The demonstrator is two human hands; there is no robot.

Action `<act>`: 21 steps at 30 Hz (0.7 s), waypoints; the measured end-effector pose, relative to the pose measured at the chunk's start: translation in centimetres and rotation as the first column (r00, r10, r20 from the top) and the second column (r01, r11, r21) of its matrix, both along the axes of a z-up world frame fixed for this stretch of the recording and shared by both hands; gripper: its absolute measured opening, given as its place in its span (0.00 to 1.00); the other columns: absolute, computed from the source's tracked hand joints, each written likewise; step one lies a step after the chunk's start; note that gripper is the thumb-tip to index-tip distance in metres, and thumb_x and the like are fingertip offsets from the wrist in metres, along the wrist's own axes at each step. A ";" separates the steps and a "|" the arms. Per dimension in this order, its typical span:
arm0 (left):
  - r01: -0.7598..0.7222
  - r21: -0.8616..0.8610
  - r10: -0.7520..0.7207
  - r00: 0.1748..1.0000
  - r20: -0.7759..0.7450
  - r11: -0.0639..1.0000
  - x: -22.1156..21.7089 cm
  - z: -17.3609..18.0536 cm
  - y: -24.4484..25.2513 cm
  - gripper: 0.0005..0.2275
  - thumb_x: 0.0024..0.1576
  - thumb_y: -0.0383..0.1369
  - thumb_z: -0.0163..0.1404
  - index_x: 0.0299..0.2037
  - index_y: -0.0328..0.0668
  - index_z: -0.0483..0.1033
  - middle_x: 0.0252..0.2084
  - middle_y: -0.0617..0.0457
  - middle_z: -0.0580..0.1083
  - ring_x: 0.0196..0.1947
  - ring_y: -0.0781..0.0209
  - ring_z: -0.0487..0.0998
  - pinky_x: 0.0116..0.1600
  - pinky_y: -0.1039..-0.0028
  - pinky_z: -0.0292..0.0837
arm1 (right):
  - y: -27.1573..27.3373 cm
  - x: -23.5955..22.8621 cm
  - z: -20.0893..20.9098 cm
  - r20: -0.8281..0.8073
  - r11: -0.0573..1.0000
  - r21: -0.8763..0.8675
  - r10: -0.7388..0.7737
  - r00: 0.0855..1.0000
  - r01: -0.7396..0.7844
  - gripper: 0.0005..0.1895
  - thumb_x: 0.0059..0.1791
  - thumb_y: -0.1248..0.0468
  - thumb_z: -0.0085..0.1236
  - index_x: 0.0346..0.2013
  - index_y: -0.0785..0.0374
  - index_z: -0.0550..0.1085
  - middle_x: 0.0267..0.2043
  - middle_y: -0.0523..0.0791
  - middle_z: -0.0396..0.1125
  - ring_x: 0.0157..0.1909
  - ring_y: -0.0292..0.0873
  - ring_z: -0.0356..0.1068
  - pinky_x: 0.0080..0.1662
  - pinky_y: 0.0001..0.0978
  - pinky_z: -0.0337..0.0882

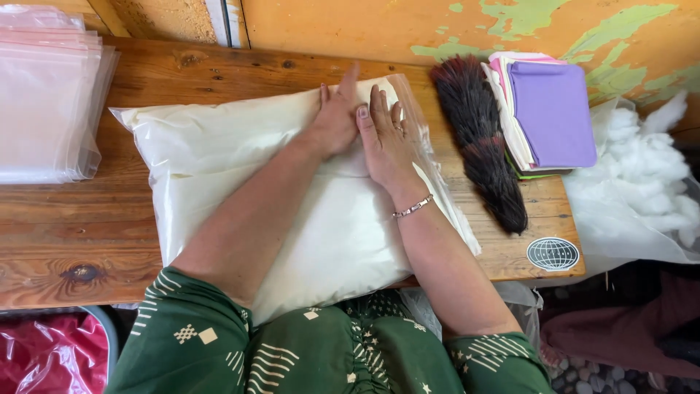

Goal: The person places a white pillow into a clear plastic bag, presses out air, and seals the zipper. They then use a brush to smooth the surface of the bag and place the packed pillow into a gray basket.

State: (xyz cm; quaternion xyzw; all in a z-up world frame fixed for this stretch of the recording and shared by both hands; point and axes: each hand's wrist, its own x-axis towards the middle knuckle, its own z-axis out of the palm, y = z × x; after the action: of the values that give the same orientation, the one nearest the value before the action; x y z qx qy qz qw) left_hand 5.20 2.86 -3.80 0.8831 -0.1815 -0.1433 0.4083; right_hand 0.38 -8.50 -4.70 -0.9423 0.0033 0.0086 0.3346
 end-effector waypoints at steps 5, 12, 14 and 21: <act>-0.147 -0.539 0.161 0.987 -0.022 0.830 3.2 -3.2 1.3 0.22 0.59 0.31 0.31 0.64 0.42 0.47 0.66 0.44 0.55 0.67 0.51 0.55 0.66 0.67 0.49 | 1.0 -0.7 0.9 -0.112 0.994 -0.113 -0.010 0.994 -0.002 0.39 0.45 0.37 0.13 0.68 0.46 0.42 0.73 0.43 0.30 0.73 0.49 0.21 0.67 0.45 0.24; 0.026 -0.312 0.145 0.848 0.510 0.950 -0.3 5.0 3.5 0.13 0.58 0.26 0.36 0.50 0.31 0.67 0.57 0.36 0.59 0.59 0.46 0.59 0.60 0.63 0.56 | 1.8 -1.2 1.6 -0.170 0.949 -0.311 -0.012 0.985 -0.042 0.39 0.46 0.37 0.18 0.68 0.48 0.38 0.73 0.45 0.26 0.72 0.55 0.21 0.61 0.70 0.22; 0.035 -0.227 0.105 0.810 0.577 0.973 -1.5 7.9 4.1 0.13 0.59 0.28 0.36 0.50 0.28 0.66 0.52 0.39 0.65 0.51 0.47 0.68 0.54 0.64 0.62 | 1.9 -0.9 1.8 -0.184 0.948 -0.316 -0.013 0.983 -0.046 0.39 0.47 0.37 0.19 0.68 0.48 0.37 0.73 0.45 0.26 0.72 0.55 0.21 0.61 0.70 0.22; -0.371 0.495 -0.068 0.744 0.665 0.786 -5.1 6.7 5.6 0.23 0.58 0.51 0.34 0.52 0.41 0.66 0.58 0.37 0.58 0.52 0.29 0.53 0.53 0.28 0.35 | 1.5 -0.9 1.3 -0.162 0.963 -0.266 -0.010 0.987 -0.034 0.39 0.46 0.37 0.20 0.69 0.48 0.37 0.73 0.46 0.27 0.72 0.56 0.21 0.61 0.68 0.22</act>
State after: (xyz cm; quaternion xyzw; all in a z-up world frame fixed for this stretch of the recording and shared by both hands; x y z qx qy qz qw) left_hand 0.06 8.48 2.95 0.9703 -0.1800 0.1588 0.0294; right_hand -0.49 -7.01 -3.44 -0.9750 0.0261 0.0867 0.2027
